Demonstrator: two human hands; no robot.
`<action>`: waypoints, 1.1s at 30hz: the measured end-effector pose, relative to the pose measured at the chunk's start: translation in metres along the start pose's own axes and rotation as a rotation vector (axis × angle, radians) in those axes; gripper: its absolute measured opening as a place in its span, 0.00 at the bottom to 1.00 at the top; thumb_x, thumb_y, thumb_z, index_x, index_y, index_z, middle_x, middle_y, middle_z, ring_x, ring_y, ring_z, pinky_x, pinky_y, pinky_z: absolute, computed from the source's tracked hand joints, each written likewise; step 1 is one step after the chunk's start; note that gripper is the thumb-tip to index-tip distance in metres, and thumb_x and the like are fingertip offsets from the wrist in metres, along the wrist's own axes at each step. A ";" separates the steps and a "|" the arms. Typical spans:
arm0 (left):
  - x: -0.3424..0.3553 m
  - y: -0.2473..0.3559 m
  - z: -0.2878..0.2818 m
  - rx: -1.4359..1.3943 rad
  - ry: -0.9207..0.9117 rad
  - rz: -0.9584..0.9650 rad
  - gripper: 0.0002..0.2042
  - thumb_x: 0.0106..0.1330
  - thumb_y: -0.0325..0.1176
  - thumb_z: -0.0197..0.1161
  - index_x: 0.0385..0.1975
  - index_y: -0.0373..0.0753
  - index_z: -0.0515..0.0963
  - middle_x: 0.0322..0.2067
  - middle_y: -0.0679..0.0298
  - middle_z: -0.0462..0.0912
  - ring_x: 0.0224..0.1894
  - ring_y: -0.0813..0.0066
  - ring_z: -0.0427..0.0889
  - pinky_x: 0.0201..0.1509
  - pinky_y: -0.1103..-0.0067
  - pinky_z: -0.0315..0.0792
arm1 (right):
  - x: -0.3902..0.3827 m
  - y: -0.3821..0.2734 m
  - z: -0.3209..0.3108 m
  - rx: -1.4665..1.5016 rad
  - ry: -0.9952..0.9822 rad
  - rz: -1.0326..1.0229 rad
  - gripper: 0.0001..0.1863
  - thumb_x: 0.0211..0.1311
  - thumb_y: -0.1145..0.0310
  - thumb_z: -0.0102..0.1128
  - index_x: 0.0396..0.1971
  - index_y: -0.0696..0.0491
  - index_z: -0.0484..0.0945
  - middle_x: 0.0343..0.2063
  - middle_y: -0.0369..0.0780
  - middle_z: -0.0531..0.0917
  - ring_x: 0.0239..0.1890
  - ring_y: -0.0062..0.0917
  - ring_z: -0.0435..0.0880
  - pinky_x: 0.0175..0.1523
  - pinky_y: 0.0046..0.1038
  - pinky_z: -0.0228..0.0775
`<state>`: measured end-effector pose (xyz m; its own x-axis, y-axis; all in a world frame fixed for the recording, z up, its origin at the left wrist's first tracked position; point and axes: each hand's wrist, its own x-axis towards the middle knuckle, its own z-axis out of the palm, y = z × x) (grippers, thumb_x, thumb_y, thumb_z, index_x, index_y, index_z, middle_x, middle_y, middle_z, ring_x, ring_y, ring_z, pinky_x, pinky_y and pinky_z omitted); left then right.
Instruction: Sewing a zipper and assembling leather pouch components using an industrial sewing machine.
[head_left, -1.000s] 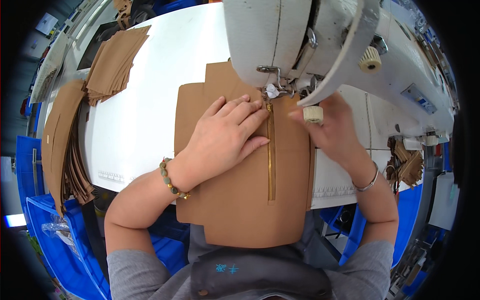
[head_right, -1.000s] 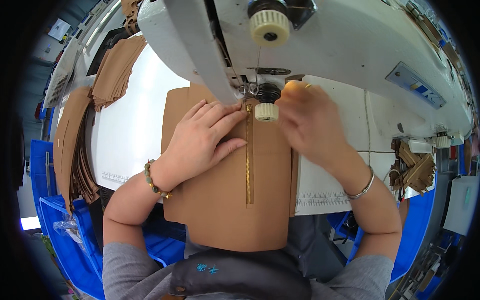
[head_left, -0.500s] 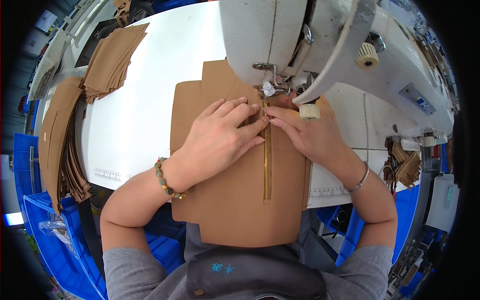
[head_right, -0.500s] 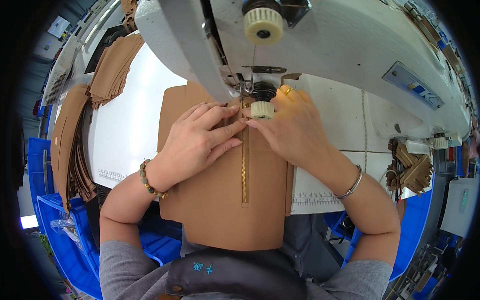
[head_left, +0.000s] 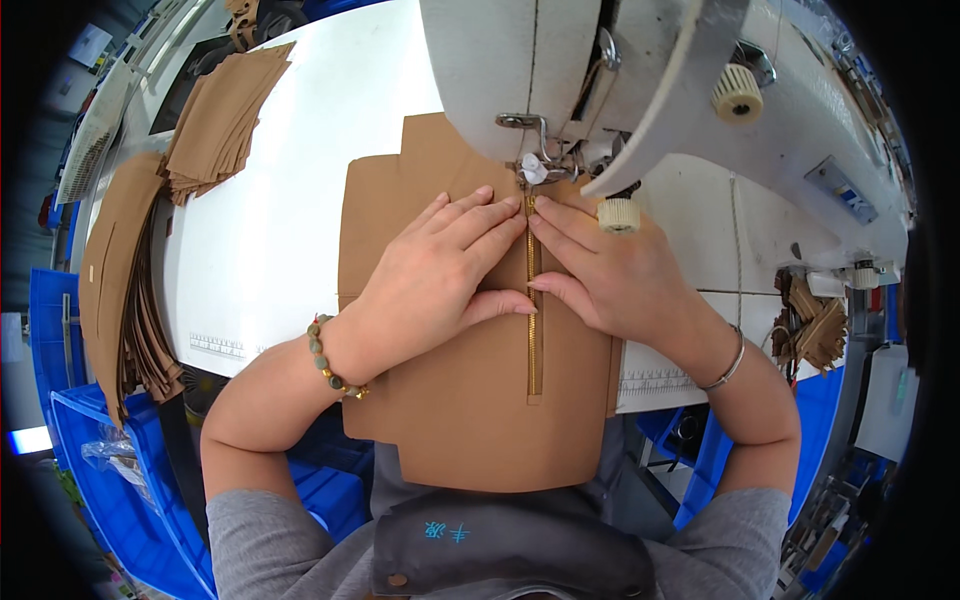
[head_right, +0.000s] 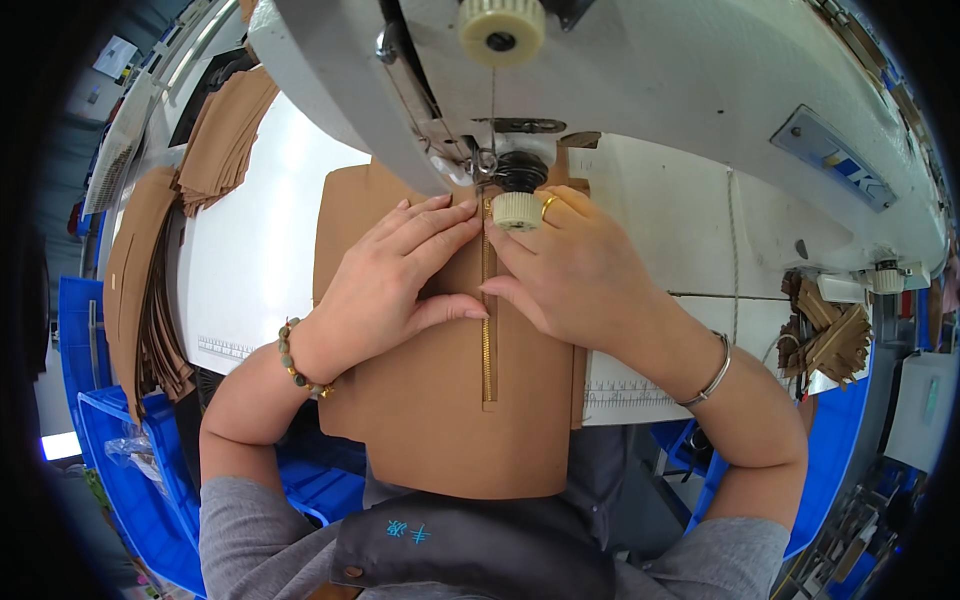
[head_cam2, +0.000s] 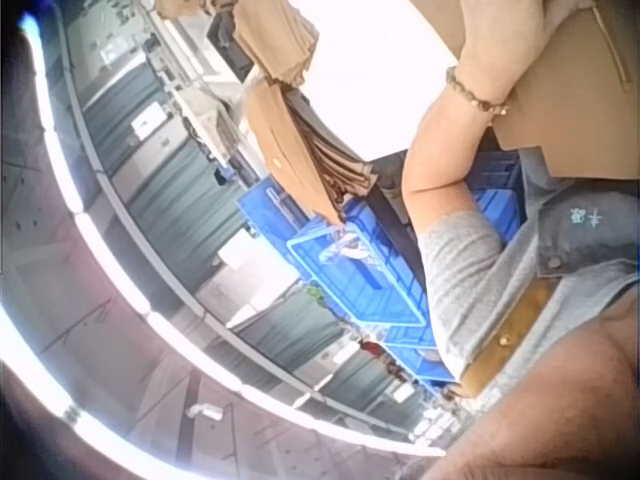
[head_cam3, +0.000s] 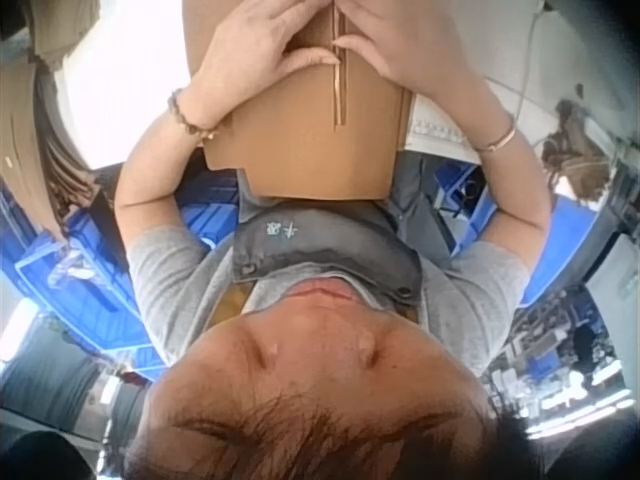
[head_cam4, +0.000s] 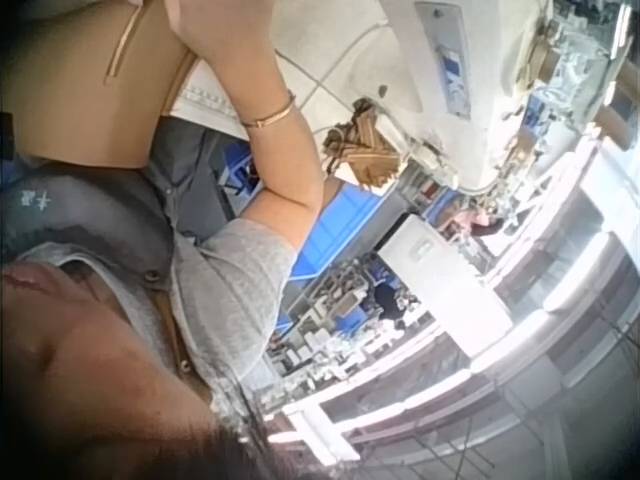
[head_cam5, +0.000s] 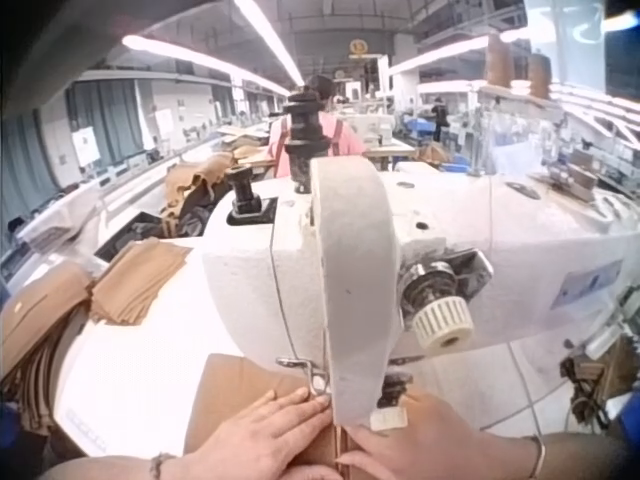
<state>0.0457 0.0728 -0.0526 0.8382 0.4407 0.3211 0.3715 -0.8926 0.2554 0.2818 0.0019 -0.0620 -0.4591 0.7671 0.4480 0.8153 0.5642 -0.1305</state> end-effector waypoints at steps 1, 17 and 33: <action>0.000 0.000 0.000 0.003 -0.009 -0.001 0.36 0.59 0.54 0.74 0.61 0.33 0.78 0.62 0.55 0.81 0.66 0.51 0.77 0.71 0.60 0.71 | 0.000 -0.001 0.000 0.001 0.000 0.003 0.29 0.56 0.51 0.75 0.50 0.57 0.86 0.39 0.41 0.88 0.46 0.38 0.83 0.63 0.39 0.73; 0.007 -0.008 0.004 0.015 0.013 0.005 0.35 0.61 0.57 0.71 0.59 0.33 0.80 0.61 0.54 0.81 0.67 0.49 0.77 0.70 0.61 0.71 | 0.002 0.001 -0.003 -0.105 -0.079 0.058 0.35 0.61 0.47 0.70 0.60 0.57 0.81 0.50 0.41 0.88 0.52 0.41 0.82 0.67 0.38 0.71; 0.011 -0.011 0.001 0.022 0.029 -0.015 0.34 0.59 0.56 0.72 0.58 0.34 0.81 0.61 0.57 0.81 0.63 0.54 0.80 0.68 0.65 0.74 | 0.004 0.007 0.000 -0.106 -0.061 0.043 0.33 0.62 0.48 0.69 0.60 0.56 0.82 0.51 0.42 0.87 0.52 0.41 0.82 0.65 0.39 0.72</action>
<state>0.0517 0.0871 -0.0531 0.8207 0.4560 0.3442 0.3926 -0.8878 0.2400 0.2860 0.0094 -0.0609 -0.4409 0.8090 0.3888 0.8659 0.4974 -0.0530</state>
